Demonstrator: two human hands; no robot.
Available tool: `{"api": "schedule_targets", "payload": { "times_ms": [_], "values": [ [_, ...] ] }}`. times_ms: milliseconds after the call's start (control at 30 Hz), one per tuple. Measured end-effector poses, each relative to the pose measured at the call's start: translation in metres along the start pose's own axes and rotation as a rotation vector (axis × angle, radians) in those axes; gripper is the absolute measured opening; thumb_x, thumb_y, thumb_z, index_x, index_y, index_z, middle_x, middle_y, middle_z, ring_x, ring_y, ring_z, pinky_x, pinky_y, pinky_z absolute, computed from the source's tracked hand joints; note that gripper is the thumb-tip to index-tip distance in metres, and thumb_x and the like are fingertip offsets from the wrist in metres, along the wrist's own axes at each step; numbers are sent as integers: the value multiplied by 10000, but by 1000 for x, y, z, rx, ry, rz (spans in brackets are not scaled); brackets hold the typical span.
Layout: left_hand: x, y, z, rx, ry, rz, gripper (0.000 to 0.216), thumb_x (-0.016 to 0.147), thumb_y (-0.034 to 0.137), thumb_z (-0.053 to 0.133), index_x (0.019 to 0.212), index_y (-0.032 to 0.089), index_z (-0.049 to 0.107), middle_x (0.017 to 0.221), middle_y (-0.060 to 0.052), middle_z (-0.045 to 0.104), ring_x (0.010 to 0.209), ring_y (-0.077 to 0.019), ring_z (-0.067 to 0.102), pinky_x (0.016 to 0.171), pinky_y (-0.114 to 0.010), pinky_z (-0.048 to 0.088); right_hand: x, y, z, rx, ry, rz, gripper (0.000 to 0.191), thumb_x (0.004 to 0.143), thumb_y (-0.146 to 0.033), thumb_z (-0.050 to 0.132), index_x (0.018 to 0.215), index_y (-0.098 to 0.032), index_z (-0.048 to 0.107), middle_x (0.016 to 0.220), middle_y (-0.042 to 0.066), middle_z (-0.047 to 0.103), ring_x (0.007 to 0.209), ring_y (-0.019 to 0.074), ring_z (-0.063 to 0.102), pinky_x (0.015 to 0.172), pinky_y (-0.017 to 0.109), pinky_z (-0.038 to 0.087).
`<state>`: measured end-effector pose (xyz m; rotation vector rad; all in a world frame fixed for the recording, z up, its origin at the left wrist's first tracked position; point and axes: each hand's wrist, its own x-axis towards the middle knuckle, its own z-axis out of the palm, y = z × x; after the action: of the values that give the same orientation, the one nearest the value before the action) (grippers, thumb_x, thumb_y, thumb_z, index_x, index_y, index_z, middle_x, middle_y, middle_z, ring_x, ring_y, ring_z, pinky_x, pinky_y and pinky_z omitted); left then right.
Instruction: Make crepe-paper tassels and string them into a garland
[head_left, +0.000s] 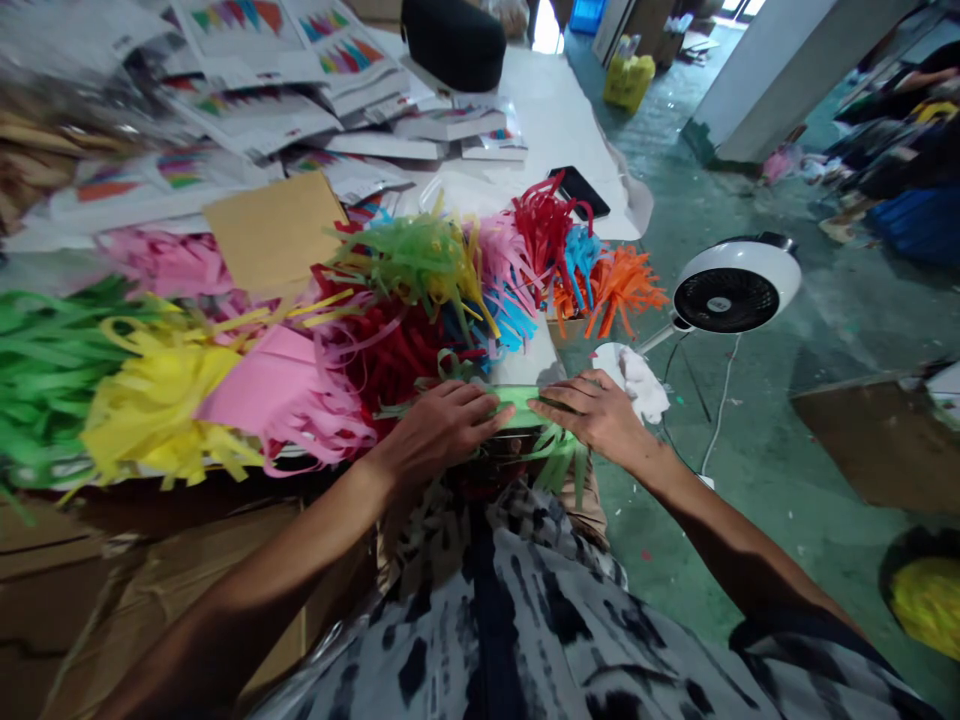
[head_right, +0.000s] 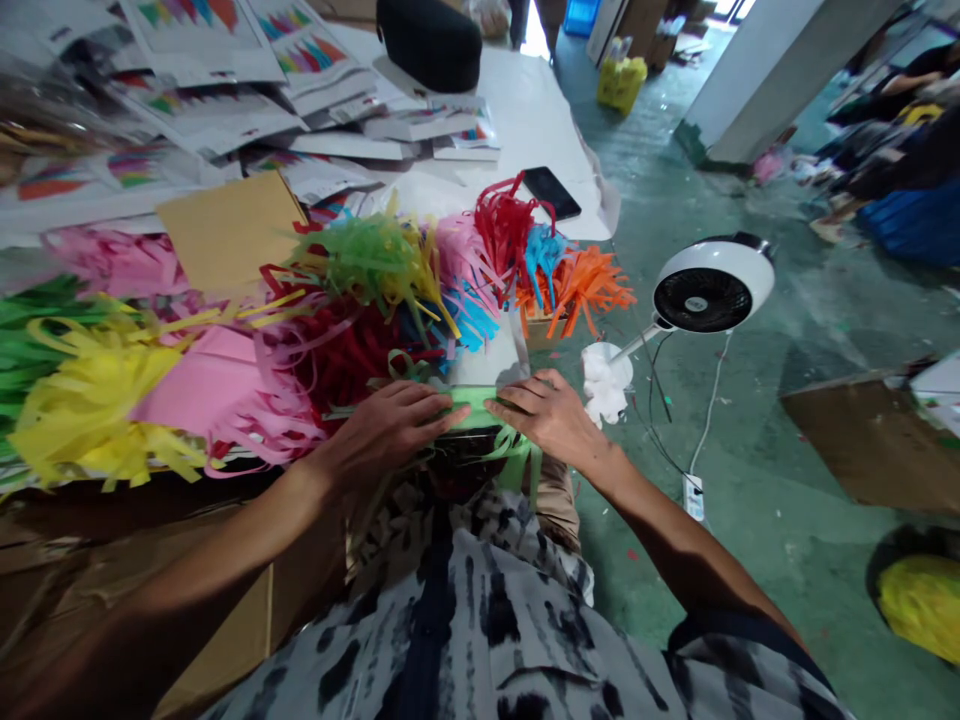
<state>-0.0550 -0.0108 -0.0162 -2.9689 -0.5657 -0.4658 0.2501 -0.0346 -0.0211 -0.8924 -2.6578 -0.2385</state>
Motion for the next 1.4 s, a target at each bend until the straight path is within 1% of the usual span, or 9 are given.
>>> {"api": "schedule_targets", "payload": {
  "times_ms": [167,367,733,900,967,1067,1200,1333,1400],
  "values": [
    [4,5,-5,-67,-24,-39,323,1014,185,582,1332,170,634,1239,-96,720,1141,-243,641,945,-390,510,0,-4,-4,116,-25,53,376,1012,-147,526,1338,-228,694,1271,88,752,1140,254,676,1024,469,403],
    [8,14,-8,-122,-11,-74,283,982,152,607,1255,154,680,1256,-106,727,1156,-258,658,995,-428,510,2,-23,-17,191,-39,189,438,874,-234,555,1275,-240,731,1298,72,736,1238,308,617,1179,584,260],
    [3,22,5,-138,-5,-183,521,896,63,550,1395,187,635,1405,-125,672,1273,-309,607,1005,-479,505,-4,-32,-9,159,-61,300,364,1024,-331,607,1375,-259,671,1359,79,718,1220,281,634,1164,554,299],
    [13,23,-11,-297,89,-304,197,941,278,633,1081,210,753,1325,-103,697,1250,-304,591,1063,-493,460,-1,-35,-7,201,24,380,213,1038,-287,591,1170,-275,758,1226,36,776,1129,238,663,1190,532,265],
    [21,22,-14,-317,120,-399,205,973,340,624,1070,198,735,1283,-105,705,1207,-287,606,1036,-466,470,1,-39,-5,188,49,389,188,1031,-289,605,1120,-278,770,1182,28,788,1115,239,667,1196,537,255],
    [35,19,-9,-240,73,-515,261,985,292,619,1201,158,676,1201,-126,720,1132,-290,619,945,-443,491,4,-44,-3,156,81,389,168,1021,-278,621,1102,-280,768,1134,16,798,1108,242,669,1205,544,239],
    [47,14,-1,-204,-32,-524,120,918,251,707,1000,166,690,1044,-115,726,1039,-306,610,825,-417,479,5,-48,-5,185,103,448,169,1028,-280,609,1139,-266,736,1144,33,780,1138,251,657,1208,539,239],
    [51,8,-5,-312,-21,-492,10,914,187,667,919,179,670,929,-81,730,936,-272,619,779,-376,439,14,-44,-10,260,60,575,368,1013,-372,618,1348,-219,635,1273,130,708,1220,316,607,1101,515,374],
    [52,5,-11,-407,-18,-491,27,922,181,637,919,184,664,900,-55,731,901,-248,630,797,-361,427,19,-40,-11,331,44,597,342,1003,-383,633,1299,-213,663,1198,126,734,1177,325,626,1022,485,429]
  ]
}}
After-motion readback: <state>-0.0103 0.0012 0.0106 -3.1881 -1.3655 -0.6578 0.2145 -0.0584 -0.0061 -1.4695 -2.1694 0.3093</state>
